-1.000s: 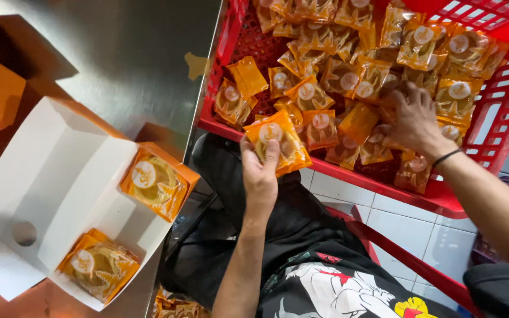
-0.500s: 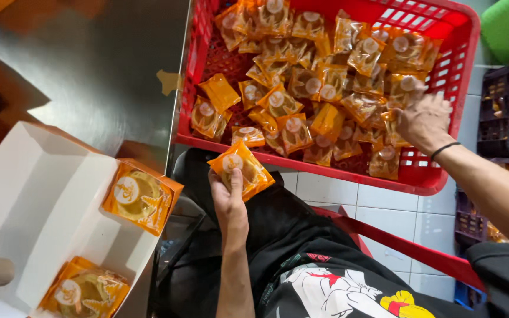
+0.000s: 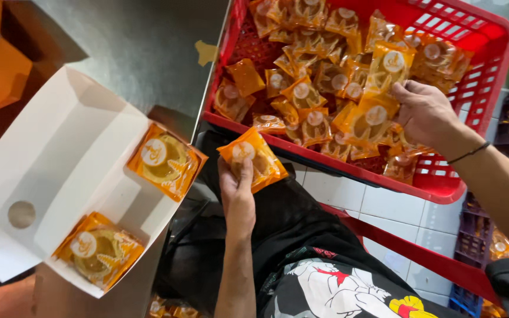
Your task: The person repeatedly picks orange snack packets from a red basket and places them into white cardboard boxes on a metal table. They then close the boxes and stack them. The process is repeated multiple times throughout the clip.
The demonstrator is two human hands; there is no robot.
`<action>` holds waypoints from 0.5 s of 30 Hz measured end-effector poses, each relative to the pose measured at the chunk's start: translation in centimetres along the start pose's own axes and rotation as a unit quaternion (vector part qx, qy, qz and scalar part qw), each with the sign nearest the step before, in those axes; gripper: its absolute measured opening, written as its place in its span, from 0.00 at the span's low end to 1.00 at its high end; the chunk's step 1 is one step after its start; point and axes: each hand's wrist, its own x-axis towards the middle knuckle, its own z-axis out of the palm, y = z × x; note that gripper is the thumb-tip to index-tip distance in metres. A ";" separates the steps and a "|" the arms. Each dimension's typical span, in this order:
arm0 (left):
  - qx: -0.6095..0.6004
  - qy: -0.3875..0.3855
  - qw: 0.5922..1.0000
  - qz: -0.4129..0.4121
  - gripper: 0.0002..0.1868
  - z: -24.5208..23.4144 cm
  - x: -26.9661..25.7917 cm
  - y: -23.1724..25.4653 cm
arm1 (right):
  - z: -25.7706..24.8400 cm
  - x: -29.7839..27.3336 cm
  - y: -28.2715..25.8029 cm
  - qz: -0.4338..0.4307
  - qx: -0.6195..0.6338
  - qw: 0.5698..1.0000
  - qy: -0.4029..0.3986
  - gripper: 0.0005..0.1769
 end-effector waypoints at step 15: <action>-0.131 -0.074 0.988 0.027 0.34 1.9 -1.3 3.5 | 11.0 -1.1 0.1 -0.314 -0.071 0.917 -0.236 0.22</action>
